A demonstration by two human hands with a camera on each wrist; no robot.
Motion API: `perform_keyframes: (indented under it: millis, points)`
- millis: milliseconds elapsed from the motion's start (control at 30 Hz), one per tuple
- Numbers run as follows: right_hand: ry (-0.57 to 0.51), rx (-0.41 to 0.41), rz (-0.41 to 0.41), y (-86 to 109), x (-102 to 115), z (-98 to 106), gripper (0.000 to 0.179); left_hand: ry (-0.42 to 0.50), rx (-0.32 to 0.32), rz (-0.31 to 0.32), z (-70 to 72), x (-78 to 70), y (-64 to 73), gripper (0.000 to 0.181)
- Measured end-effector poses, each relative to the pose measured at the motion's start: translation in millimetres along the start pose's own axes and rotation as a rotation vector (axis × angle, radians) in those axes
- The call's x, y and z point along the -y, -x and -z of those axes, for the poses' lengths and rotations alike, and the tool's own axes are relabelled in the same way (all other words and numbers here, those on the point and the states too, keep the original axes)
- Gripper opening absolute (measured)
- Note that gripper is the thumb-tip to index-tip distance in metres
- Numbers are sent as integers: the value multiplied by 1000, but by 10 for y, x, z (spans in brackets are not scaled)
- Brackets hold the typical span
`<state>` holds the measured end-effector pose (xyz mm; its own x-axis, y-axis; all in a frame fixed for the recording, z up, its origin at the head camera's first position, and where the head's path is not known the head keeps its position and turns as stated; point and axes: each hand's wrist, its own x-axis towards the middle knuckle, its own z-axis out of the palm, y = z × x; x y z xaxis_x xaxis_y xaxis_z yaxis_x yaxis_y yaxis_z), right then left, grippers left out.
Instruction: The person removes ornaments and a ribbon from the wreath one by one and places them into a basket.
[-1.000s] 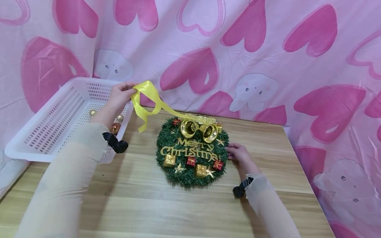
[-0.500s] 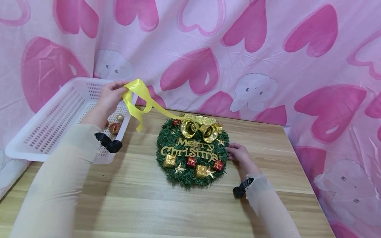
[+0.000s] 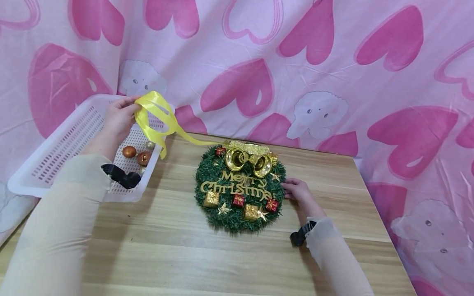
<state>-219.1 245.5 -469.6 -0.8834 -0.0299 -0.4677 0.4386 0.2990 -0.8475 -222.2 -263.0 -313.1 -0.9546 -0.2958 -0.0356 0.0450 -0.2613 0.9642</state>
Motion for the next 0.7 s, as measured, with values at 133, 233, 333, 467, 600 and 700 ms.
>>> perform_keyframes:
  millis: [133,233,333,467,600,700]
  points:
    - [-10,5,-2,-13,-8,0,51,133,0,-35,106,-41,5,23]
    - [-19,6,2,-19,-15,1,50,189,-2,-59,186,-73,20,22]
    - [-20,3,7,-23,-21,0,48,225,-30,-55,266,-119,38,19]
    - [-19,6,9,-25,-19,1,48,250,-77,-33,364,-177,49,16]
    - [-15,6,11,-25,-6,7,50,272,-102,-7,451,-217,54,16]
    - [-12,7,11,-20,3,9,52,300,-114,7,512,-238,64,16]
